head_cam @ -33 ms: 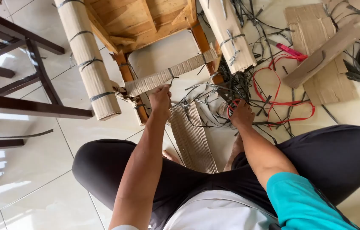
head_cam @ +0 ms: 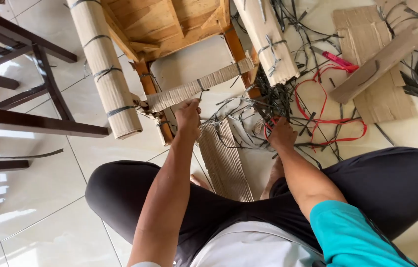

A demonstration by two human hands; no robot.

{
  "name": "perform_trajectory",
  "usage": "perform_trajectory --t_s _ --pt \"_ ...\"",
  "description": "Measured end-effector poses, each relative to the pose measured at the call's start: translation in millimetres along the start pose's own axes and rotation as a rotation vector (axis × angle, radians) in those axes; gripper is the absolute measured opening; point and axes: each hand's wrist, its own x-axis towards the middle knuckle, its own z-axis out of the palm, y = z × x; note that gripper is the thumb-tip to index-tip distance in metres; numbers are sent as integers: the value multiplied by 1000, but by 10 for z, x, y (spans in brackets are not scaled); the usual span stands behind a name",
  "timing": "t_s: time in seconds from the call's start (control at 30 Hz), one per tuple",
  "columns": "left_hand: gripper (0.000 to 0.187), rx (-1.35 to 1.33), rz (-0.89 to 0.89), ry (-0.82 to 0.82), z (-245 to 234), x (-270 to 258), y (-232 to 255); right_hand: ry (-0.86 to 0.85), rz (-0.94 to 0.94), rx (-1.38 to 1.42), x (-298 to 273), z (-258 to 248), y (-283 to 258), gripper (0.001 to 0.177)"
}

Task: Removing protective cardboard and plastic ties from a wooden chair frame using scissors.

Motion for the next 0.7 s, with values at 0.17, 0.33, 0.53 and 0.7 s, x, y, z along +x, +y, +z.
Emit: perform_trajectory --t_s 0.17,0.33,0.53,0.7 --pt "12 27 -3 19 -14 -74 -77 -71 -1 168 305 555 205 85" --pt "20 97 6 -87 -65 22 -159 -237 -105 308 -33 -191 -336 72" --pt "22 234 40 -79 -31 206 -440 -646 -259 324 -874 -1685 -843 51" --pt "22 296 87 -26 -72 234 -553 -682 -357 540 -1003 -2068 -1003 43"
